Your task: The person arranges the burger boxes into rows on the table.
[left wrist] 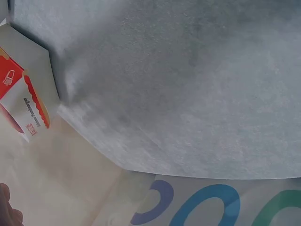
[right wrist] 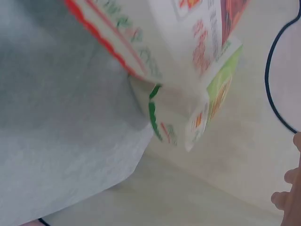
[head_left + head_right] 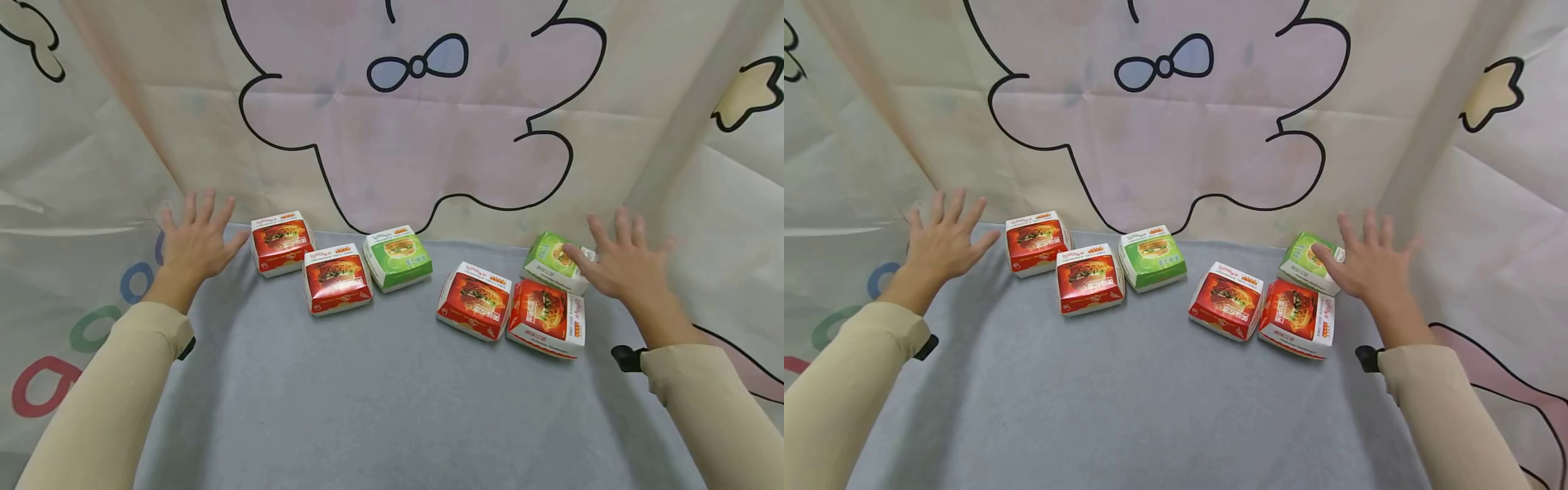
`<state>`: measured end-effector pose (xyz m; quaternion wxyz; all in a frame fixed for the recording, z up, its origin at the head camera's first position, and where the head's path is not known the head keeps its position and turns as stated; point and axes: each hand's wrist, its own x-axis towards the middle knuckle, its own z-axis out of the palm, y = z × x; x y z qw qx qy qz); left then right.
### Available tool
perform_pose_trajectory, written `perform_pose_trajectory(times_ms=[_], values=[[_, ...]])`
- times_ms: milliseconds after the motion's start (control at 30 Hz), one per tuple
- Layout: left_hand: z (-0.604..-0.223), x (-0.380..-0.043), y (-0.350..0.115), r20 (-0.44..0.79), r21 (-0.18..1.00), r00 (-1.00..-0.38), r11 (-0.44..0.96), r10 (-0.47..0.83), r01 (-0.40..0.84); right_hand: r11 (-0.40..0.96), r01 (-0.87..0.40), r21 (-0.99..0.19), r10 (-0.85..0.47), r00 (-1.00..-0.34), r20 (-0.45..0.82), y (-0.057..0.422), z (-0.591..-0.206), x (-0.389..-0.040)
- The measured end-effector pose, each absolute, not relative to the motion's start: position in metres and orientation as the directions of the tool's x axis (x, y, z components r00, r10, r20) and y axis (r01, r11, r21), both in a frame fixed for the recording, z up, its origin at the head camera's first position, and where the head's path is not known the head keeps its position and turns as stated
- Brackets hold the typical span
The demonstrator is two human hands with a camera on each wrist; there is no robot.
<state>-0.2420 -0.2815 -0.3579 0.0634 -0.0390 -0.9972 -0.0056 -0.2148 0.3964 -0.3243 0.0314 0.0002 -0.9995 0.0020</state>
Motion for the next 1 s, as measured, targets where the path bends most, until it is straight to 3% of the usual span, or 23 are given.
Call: perform_pose_trajectory(times_ms=[1000], values=[[-0.370, -0.250, -0.256, 0.080, -0.042, -0.989, 0.992, 0.124, 0.120, 0.987, -0.152, 0.050, -0.156, -0.983, 0.092, 0.305, -0.337, -0.240]])
